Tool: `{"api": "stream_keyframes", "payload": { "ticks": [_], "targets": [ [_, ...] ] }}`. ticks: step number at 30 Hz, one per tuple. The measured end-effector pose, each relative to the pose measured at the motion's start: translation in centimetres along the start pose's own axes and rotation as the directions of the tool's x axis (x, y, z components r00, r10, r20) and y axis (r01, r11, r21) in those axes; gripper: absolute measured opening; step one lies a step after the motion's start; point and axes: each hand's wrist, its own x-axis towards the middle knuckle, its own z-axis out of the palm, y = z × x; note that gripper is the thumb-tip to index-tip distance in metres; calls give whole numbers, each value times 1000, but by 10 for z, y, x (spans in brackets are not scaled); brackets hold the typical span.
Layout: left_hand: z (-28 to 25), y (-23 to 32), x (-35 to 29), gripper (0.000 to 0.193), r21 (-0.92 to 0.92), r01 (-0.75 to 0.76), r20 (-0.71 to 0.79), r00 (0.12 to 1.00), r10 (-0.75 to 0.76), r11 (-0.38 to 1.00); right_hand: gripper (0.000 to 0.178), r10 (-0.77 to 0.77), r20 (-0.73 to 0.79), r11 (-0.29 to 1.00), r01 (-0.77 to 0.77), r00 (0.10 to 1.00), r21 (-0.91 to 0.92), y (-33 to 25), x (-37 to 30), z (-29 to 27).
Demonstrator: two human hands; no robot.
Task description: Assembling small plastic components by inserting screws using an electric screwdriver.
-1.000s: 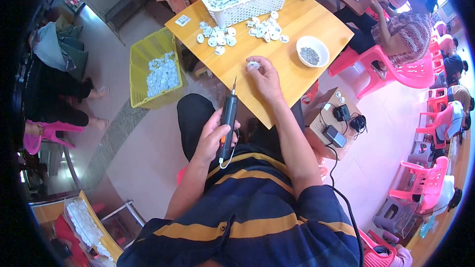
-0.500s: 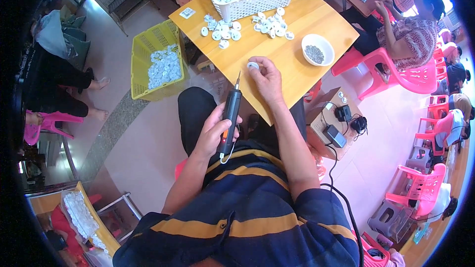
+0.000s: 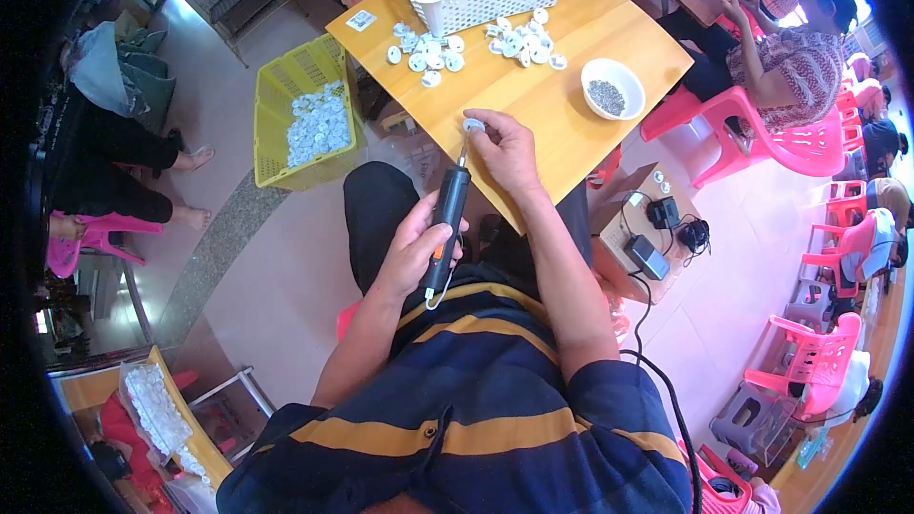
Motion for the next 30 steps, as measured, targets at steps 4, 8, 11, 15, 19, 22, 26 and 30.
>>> {"api": "stream_keyframes", "payload": {
  "ticks": [4,8,11,15,19,22,26,30],
  "targets": [
    [-1,-2,1,60,16,5,-16,1000,-4,1000,20,-26,10,996,27,1000,-83,-2,-1,0],
    [0,-1,1,59,30,-1,-22,1000,2,1000,20,-58,8,992,59,998,-111,-3,-1,-1],
    [-1,-2,1,58,31,-5,-23,1000,5,999,20,-65,17,990,67,998,-127,-3,-2,-1],
    [-1,-1,2,57,39,3,-32,999,-2,999,20,-74,23,986,76,997,-147,-3,-2,-2],
    [-2,-3,2,56,30,4,-29,1000,-3,1000,19,-77,36,982,82,996,-173,-3,-2,-3],
    [-1,-2,2,57,29,4,-28,1000,-3,1000,19,-92,41,981,97,995,-168,-3,-2,-3],
    [-2,-2,2,57,31,12,-33,999,-10,999,19,-108,39,978,113,993,-177,-3,-2,-2],
    [-2,-1,2,57,33,7,-33,999,-6,999,19,-101,49,976,109,994,-187,-4,-2,-1]
  ]
}}
